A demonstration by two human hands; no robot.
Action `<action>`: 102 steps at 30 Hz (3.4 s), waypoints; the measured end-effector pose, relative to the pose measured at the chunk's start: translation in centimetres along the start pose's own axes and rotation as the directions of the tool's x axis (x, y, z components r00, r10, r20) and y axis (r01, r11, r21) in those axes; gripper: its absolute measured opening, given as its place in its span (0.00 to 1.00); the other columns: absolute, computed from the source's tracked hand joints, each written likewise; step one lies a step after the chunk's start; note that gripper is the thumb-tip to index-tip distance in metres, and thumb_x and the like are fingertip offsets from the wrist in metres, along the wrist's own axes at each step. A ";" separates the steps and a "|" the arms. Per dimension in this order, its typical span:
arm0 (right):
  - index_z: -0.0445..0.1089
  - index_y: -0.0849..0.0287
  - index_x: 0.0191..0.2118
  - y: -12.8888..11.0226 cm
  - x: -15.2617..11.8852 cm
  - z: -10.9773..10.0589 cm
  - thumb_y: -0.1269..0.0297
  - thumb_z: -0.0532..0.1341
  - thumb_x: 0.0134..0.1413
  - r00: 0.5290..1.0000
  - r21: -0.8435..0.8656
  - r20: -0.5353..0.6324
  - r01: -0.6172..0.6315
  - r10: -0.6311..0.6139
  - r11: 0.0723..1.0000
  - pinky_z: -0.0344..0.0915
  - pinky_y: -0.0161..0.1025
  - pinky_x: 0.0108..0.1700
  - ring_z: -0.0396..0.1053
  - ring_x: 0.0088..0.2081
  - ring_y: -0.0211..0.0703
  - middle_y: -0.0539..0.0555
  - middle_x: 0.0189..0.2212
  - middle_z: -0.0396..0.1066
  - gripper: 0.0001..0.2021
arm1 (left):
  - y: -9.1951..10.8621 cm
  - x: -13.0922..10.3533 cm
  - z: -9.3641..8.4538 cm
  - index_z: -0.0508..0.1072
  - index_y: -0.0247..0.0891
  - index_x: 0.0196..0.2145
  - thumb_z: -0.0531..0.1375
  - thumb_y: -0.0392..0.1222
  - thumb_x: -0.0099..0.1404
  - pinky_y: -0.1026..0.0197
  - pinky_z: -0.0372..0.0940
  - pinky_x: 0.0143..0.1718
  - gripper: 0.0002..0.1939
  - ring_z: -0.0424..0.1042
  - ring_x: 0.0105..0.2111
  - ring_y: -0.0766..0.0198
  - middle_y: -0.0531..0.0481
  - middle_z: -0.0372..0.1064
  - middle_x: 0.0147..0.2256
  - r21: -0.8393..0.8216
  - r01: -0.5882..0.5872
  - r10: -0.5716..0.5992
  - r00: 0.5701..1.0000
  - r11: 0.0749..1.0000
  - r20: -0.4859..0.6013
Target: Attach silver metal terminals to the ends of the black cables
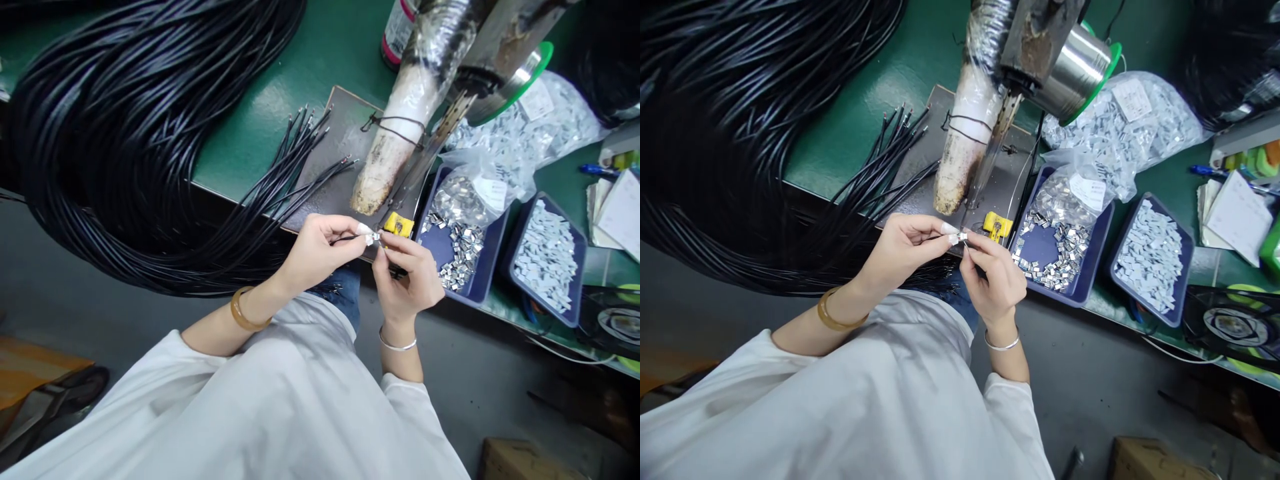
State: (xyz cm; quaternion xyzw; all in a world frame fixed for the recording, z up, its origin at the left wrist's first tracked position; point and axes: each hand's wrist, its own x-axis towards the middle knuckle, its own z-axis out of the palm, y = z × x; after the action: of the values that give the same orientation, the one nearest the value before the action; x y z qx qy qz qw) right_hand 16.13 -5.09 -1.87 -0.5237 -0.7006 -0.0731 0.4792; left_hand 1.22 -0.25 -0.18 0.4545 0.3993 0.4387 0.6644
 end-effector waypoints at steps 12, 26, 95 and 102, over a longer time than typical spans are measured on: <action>0.73 0.51 0.41 -0.4 1.2 0.2 0.75 0.67 0.54 1.000 0.015 -0.010 -0.017 0.017 1.000 0.77 0.44 0.44 0.78 0.42 0.43 0.50 0.41 0.79 0.12 | 0.4 0.3 0.1 0.79 0.35 0.27 0.66 0.37 0.56 0.66 0.65 0.28 0.03 0.68 0.25 0.68 0.54 0.68 0.21 0.054 -0.049 0.052 0.998 0.997 -0.044; 0.74 0.54 0.39 -0.6 1.3 0.5 0.76 0.68 0.52 0.999 -0.004 -0.020 -0.032 0.032 0.999 0.77 0.39 0.43 0.77 0.39 0.38 0.49 0.38 0.78 0.11 | 0.3 0.2 -0.1 0.79 0.33 0.27 0.65 0.36 0.58 0.69 0.55 0.21 0.05 0.59 0.20 0.73 0.54 0.66 0.20 0.185 -0.115 0.122 0.992 0.976 -0.027; 0.71 0.56 0.41 -0.9 0.9 -1.0 0.76 0.66 0.55 0.989 0.150 -0.022 -0.143 0.148 0.978 0.80 0.40 0.41 0.80 0.38 0.42 0.50 0.38 0.80 0.10 | 0.4 -0.7 -0.1 0.78 0.34 0.30 0.67 0.36 0.56 0.69 0.57 0.22 0.03 0.62 0.21 0.72 0.55 0.65 0.20 0.090 -0.019 0.019 1.000 0.996 -0.003; 0.69 0.56 0.38 -0.9 1.1 -0.2 0.77 0.65 0.54 0.994 0.132 0.037 -0.110 0.106 0.985 0.81 0.41 0.42 0.79 0.42 0.41 0.53 0.42 0.79 0.10 | 0.6 -0.3 0.1 0.77 0.35 0.27 0.70 0.38 0.55 0.68 0.59 0.23 0.06 0.64 0.21 0.71 0.55 0.66 0.20 0.097 -0.046 0.051 0.997 0.994 -0.050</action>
State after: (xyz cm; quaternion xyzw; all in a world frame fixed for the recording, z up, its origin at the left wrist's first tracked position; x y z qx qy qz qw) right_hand 15.55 -4.87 -0.57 -0.5284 -0.6817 0.0080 0.5061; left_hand 1.13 -0.47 0.46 0.4840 0.4260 0.4469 0.6202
